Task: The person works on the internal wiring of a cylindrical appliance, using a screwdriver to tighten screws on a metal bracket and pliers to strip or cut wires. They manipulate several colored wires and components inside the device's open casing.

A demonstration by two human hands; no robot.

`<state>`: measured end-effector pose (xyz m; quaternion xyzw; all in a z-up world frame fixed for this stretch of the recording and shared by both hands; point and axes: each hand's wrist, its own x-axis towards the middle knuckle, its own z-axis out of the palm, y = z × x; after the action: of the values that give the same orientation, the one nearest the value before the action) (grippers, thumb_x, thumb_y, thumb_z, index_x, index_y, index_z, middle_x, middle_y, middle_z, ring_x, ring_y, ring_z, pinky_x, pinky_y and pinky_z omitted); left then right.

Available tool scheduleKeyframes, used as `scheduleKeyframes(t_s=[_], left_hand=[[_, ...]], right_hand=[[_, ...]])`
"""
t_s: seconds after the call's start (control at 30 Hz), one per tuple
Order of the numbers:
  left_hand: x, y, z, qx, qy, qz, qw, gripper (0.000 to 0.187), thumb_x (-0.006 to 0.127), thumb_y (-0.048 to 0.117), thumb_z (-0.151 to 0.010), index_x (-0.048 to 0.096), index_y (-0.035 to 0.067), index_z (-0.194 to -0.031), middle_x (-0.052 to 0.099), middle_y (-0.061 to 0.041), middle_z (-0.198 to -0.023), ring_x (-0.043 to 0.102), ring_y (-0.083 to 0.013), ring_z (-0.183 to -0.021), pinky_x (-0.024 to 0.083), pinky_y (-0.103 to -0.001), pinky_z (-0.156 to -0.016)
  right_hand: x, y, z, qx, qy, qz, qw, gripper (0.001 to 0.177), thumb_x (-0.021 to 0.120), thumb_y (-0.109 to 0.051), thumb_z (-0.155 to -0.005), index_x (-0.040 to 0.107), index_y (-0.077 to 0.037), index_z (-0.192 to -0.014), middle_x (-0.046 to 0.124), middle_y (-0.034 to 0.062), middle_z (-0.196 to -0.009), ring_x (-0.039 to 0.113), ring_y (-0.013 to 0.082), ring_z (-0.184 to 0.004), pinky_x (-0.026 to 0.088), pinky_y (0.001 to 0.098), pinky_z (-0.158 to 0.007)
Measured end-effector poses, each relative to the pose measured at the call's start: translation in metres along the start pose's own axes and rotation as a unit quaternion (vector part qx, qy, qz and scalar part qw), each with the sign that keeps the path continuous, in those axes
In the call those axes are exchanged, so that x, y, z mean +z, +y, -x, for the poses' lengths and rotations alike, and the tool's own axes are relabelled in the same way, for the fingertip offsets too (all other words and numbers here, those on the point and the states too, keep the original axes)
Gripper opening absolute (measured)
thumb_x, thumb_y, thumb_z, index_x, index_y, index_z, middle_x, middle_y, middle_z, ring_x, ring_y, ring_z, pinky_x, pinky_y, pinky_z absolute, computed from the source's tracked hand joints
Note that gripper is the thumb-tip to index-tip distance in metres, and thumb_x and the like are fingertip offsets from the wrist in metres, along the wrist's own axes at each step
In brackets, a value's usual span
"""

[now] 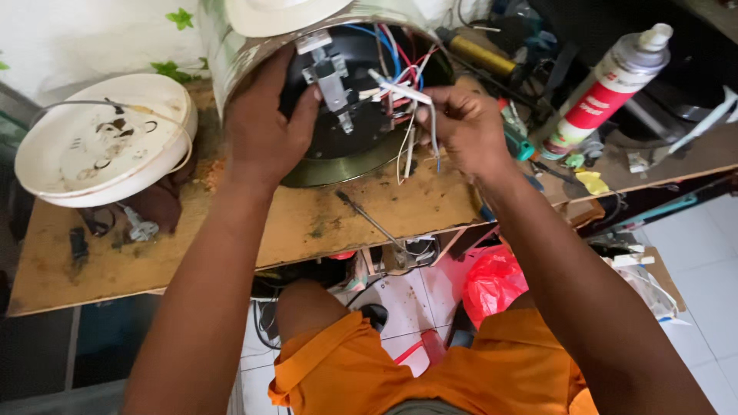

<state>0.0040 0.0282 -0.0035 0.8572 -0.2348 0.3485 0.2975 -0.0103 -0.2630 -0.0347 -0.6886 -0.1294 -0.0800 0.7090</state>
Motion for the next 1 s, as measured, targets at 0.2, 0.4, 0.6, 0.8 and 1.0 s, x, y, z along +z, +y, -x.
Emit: scheduleKeyframes(t_s=[0.2,0.4,0.6,0.8,1.0], left_hand=[[0.002,-0.004,-0.002,0.010,-0.023,-0.006,1.000,0.055,0.067,0.036,-0.108,0.050,0.010,-0.153,0.060,-0.021,-0.148,0.056,-0.0441,-0.138,0.048,-0.052,-0.109],[-0.003,0.003,-0.003,0.026,0.004,-0.025,0.999,0.052,0.071,0.030,-0.106,0.054,0.008,-0.150,0.063,-0.022,-0.145,0.058,-0.0448,-0.135,0.049,-0.051,-0.109],[-0.005,0.007,-0.005,0.041,0.005,-0.024,0.999,0.051,0.069,0.028,-0.106,0.053,0.005,-0.149,0.064,-0.023,-0.143,0.058,-0.0460,-0.134,0.049,-0.052,-0.109],[-0.003,0.004,-0.005,0.044,0.000,-0.030,0.999,0.052,0.073,0.029,-0.107,0.055,0.006,-0.149,0.064,-0.025,-0.142,0.060,-0.0484,-0.131,0.050,-0.055,-0.104],[-0.005,0.009,-0.010,0.050,-0.028,-0.033,0.998,0.051,0.066,0.028,-0.110,0.048,0.009,-0.153,0.062,-0.022,-0.148,0.058,-0.0470,-0.134,0.048,-0.051,-0.108]], right_hand=[[0.013,0.002,0.000,-0.030,0.072,-0.027,0.997,0.024,0.079,-0.011,-0.093,0.057,-0.009,-0.101,0.072,0.0089,-0.076,0.066,0.0136,-0.052,0.042,0.0235,-0.039],[0.012,0.009,0.002,-0.077,-0.008,-0.021,0.997,0.028,0.076,0.000,-0.096,0.050,-0.007,-0.106,0.069,0.0109,-0.078,0.065,0.0153,-0.055,0.052,0.0256,-0.045],[0.006,0.026,0.000,-0.081,-0.008,-0.096,0.992,0.012,0.063,0.009,-0.095,0.066,-0.002,-0.100,0.066,0.0088,-0.076,0.065,0.0144,-0.059,0.055,0.0255,-0.046],[0.002,0.040,0.001,-0.133,0.025,0.035,0.990,0.010,0.068,0.001,-0.103,0.075,-0.006,-0.103,0.070,0.0068,-0.085,0.064,0.0127,-0.062,0.055,0.0257,-0.053],[0.011,0.034,0.004,-0.109,0.043,-0.001,0.993,0.007,0.072,-0.002,-0.100,0.076,-0.002,-0.106,0.069,0.0105,-0.071,0.065,0.0128,-0.054,0.058,0.0244,-0.048]])
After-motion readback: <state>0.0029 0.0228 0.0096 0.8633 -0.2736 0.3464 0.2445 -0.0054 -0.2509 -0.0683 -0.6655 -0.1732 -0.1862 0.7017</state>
